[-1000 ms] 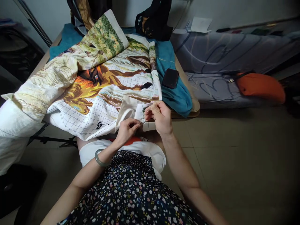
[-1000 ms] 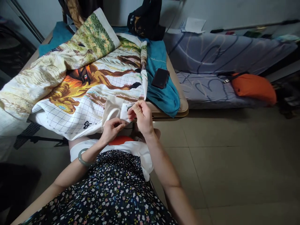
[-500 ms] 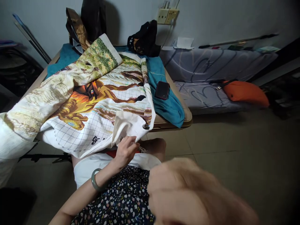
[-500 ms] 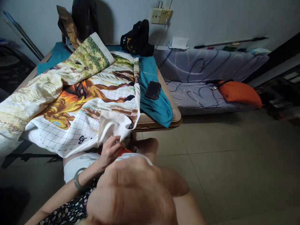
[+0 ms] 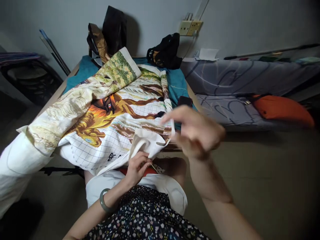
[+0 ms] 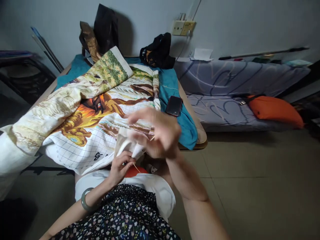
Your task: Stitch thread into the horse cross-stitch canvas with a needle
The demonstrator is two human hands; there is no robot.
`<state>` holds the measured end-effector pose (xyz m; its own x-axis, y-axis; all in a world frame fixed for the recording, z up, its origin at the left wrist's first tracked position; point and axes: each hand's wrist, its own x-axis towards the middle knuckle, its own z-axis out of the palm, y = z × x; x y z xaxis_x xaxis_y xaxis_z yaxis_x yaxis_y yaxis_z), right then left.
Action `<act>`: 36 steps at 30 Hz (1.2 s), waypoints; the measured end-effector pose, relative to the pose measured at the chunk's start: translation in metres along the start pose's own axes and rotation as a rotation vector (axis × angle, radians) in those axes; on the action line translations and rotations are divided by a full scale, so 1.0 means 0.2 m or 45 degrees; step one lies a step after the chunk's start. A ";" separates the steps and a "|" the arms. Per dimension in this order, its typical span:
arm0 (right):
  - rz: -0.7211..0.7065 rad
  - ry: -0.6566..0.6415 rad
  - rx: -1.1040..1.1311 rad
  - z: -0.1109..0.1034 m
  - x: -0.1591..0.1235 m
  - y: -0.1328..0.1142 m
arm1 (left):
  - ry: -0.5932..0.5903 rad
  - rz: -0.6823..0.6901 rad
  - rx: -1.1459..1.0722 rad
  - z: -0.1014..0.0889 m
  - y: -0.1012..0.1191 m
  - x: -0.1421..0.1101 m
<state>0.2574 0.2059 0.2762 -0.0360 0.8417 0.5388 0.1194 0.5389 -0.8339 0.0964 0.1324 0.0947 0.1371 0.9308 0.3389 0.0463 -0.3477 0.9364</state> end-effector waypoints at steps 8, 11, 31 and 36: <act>0.391 0.384 -0.882 -0.42 0.14 0.89 | 0.667 0.086 -0.019 -0.36 0.18 0.30; 0.393 0.269 -1.182 -0.46 0.08 0.96 | 1.077 0.204 -0.112 -0.59 0.31 0.51; 0.195 -0.707 -1.253 -0.05 0.40 1.09 | 0.518 0.429 -0.035 -0.38 0.51 0.48; 0.170 -0.554 -0.761 -0.26 0.32 1.06 | -0.761 0.055 0.040 0.02 0.33 0.34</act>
<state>0.3311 0.3715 0.1399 -0.3573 0.9031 0.2383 0.6645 0.4251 -0.6147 0.1122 0.1731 0.1794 0.6721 0.6940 0.2582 0.0561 -0.3953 0.9168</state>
